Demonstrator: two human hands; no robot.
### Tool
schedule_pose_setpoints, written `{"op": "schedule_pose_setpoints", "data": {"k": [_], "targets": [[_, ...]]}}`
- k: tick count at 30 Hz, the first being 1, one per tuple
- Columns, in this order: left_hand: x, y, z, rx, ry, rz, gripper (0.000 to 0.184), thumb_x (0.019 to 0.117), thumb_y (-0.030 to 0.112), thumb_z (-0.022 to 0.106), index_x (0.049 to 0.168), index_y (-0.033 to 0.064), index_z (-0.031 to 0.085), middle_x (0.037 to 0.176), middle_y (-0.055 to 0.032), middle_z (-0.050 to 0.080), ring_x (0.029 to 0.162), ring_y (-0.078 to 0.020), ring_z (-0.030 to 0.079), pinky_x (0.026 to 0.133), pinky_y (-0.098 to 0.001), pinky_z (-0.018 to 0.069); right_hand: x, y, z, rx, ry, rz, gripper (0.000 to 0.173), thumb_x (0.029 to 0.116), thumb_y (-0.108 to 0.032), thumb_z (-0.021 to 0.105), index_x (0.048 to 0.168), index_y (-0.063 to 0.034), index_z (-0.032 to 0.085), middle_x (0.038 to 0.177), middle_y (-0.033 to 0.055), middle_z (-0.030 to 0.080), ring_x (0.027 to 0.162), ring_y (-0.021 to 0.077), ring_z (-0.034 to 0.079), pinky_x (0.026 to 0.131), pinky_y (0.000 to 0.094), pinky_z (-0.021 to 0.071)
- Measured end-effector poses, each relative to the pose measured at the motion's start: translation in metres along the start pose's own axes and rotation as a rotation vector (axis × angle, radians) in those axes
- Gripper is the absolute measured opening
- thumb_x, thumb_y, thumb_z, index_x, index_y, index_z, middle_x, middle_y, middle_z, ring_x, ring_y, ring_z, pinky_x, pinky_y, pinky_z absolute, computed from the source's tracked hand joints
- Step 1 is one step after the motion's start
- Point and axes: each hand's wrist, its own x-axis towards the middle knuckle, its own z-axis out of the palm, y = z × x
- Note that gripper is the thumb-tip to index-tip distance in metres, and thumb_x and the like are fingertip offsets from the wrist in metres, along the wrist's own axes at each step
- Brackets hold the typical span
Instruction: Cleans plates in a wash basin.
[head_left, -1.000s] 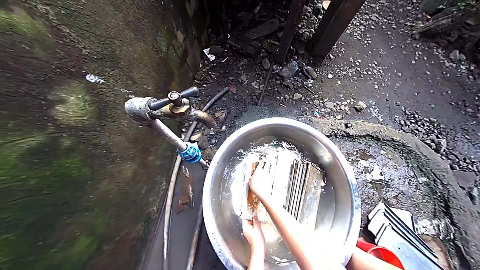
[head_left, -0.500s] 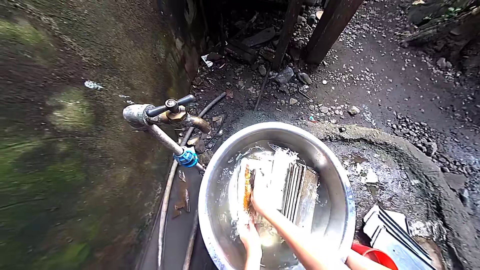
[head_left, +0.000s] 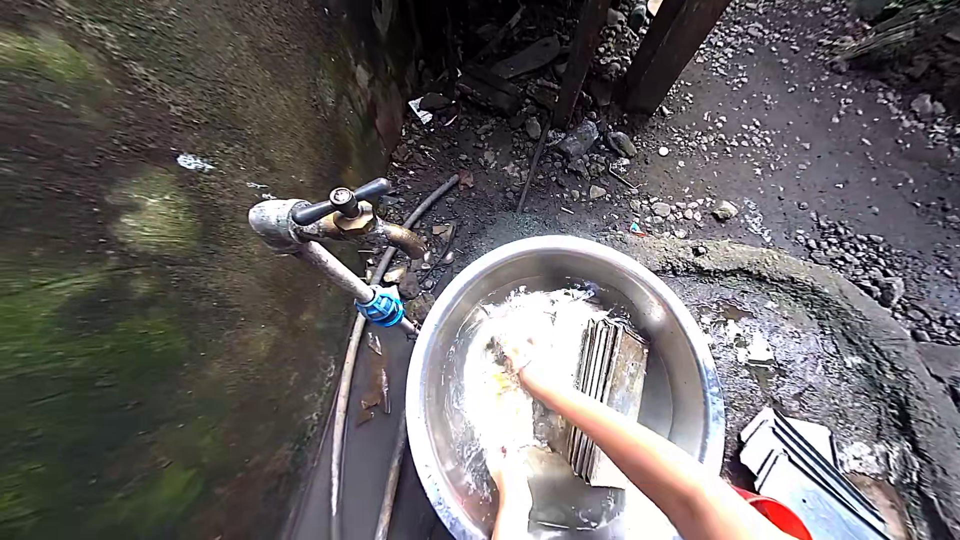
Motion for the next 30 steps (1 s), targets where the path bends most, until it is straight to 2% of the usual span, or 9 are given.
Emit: {"op": "schedule_pose_setpoints", "data": {"k": [4,7,10,15,19,21,24,26,30], "targets": [[-0.001,0.001,-0.002,-0.011,-0.003,0.063,0.034,0.1047,0.001,0.049,0.135,-0.0147,0.045,0.122,-0.0307,0.057,0.101,-0.0289,0.059,0.091,-0.0407,0.0503,0.022,-0.021,0.013,0.082,0.023,0.152,0.055,0.1054,-0.009,0.042,0.16,-0.0045,0.032,0.163,0.0184,0.037,0.151,0.0342,0.034,0.124,0.0506,0.0272],[0.001,-0.001,0.001,0.019,-0.008,0.079,0.034,0.1043,0.001,0.05,0.134,-0.0153,0.046,0.12,-0.0303,0.056,0.098,-0.0281,0.058,0.089,-0.0396,0.05,-0.013,-0.005,0.03,0.04,-0.063,-0.108,0.052,0.1045,-0.001,0.04,0.156,0.0012,0.037,0.162,0.0183,0.037,0.153,0.0301,0.033,0.126,0.0433,0.0233],[0.003,-0.002,0.001,0.093,-0.028,0.069,0.034,0.1031,0.0,0.052,0.133,-0.0155,0.047,0.12,-0.032,0.057,0.102,-0.0334,0.06,0.092,-0.0448,0.0504,-0.018,0.027,0.01,-0.108,-0.181,-0.286,0.051,0.1044,0.0,0.039,0.155,-0.0033,0.042,0.161,0.0171,0.041,0.151,0.0325,0.037,0.125,0.0488,0.024],[0.005,0.0,-0.002,0.146,-0.058,0.084,0.031,0.102,-0.002,0.053,0.128,-0.0183,0.05,0.119,-0.0345,0.057,0.106,-0.0369,0.06,0.095,-0.0471,0.0503,0.018,0.002,-0.019,-0.087,-0.07,0.06,0.059,0.1022,-0.001,0.043,0.159,-0.0014,0.03,0.164,0.0203,0.032,0.154,0.0349,0.028,0.125,0.0514,0.0209],[0.003,-0.001,-0.002,0.09,-0.003,0.06,0.034,0.1023,0.0,0.054,0.132,-0.0161,0.048,0.121,-0.0331,0.057,0.105,-0.0349,0.059,0.093,-0.0452,0.0495,0.008,0.005,0.013,0.005,-0.145,-0.137,0.052,0.1051,-0.002,0.038,0.156,0.0029,0.034,0.164,0.0201,0.033,0.155,0.0306,0.028,0.127,0.0438,0.0186],[0.004,0.0,-0.002,0.096,-0.012,0.037,0.037,0.1029,-0.001,0.051,0.137,-0.0149,0.045,0.129,-0.0344,0.054,0.113,-0.0374,0.058,0.098,-0.0474,0.0487,0.009,0.023,0.002,-0.111,-0.209,-0.265,0.049,0.1055,-0.003,0.037,0.154,-0.0018,0.043,0.159,0.0182,0.043,0.151,0.0319,0.037,0.125,0.0473,0.024],[0.006,0.0,-0.002,0.161,-0.011,0.062,0.032,0.1008,-0.003,0.054,0.129,-0.0165,0.05,0.119,-0.0334,0.059,0.107,-0.0368,0.06,0.096,-0.0474,0.0495,0.028,0.021,-0.021,-0.194,-0.186,-0.022,0.039,0.105,-0.006,0.041,0.139,0.0047,0.056,0.14,0.0282,0.058,0.134,0.0451,0.053,0.111,0.0585,0.0404],[0.006,0.0,-0.003,0.136,-0.027,0.091,0.03,0.1023,-0.001,0.054,0.128,-0.0168,0.052,0.119,-0.0335,0.06,0.106,-0.0364,0.063,0.096,-0.0463,0.0523,0.033,0.007,-0.015,-0.089,-0.095,0.107,0.043,0.1044,-0.005,0.044,0.146,0.0051,0.049,0.15,0.0271,0.049,0.143,0.0419,0.044,0.118,0.0544,0.0335],[0.005,-0.003,-0.004,0.136,-0.029,0.056,0.032,0.1047,0.002,0.051,0.131,-0.0169,0.05,0.122,-0.0342,0.058,0.109,-0.0368,0.061,0.097,-0.0466,0.0504,0.01,0.009,-0.003,-0.043,-0.205,-0.182,0.05,0.1069,-0.003,0.034,0.157,0.0017,0.035,0.164,0.0187,0.034,0.155,0.0308,0.028,0.127,0.0441,0.0173]]}}
